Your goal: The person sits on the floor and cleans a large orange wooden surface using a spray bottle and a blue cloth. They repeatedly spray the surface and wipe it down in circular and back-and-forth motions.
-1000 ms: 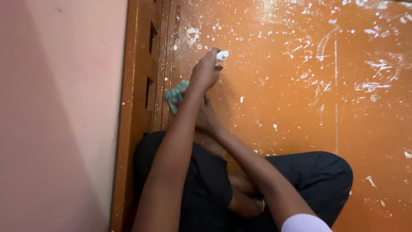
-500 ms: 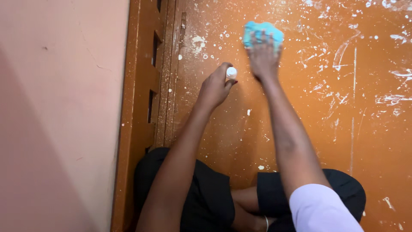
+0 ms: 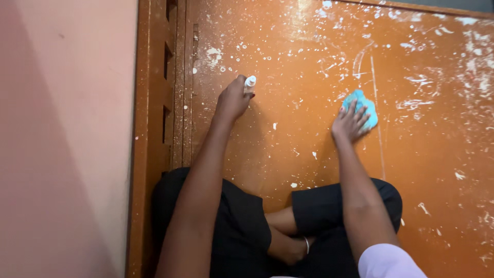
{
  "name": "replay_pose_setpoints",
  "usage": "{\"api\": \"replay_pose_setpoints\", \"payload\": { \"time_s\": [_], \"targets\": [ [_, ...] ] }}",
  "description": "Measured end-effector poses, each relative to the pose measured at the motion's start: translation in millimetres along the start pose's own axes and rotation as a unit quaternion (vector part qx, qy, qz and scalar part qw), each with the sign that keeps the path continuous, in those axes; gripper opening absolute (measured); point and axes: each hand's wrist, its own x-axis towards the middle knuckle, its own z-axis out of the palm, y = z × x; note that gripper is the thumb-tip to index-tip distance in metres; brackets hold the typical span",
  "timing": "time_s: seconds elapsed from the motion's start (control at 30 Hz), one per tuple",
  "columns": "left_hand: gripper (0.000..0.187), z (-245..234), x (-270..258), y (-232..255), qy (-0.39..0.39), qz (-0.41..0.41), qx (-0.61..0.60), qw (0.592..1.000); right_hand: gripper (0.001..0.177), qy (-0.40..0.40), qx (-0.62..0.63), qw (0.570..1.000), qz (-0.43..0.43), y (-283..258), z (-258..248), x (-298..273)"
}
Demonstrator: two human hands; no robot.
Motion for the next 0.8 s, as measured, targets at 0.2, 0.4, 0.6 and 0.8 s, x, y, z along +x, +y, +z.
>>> {"api": "replay_pose_setpoints", "payload": {
  "time_s": [0.2, 0.4, 0.6, 0.8],
  "targets": [
    [0.037, -6, -4, 10, -0.009, -0.010, -0.006, 1.000, 0.065, 0.010, 0.004, 0.999, 0.041, -35, 38, -84],
    [0.037, 3, -1, -6, 0.014, 0.017, 0.006, 1.000, 0.065, 0.015, -0.013, 0.989, -0.145, -106, 98, -189],
    [0.039, 4, 1, -14, -0.010, 0.002, 0.020, 1.000, 0.045, 0.060, 0.076, 0.920, -0.381, -144, 125, -272],
    [0.039, 3, 3, -13, 0.039, 0.036, -0.011, 0.999, 0.032, -0.281, 0.568, 0.774, -0.016, -121, 125, -164]
  ]
}}
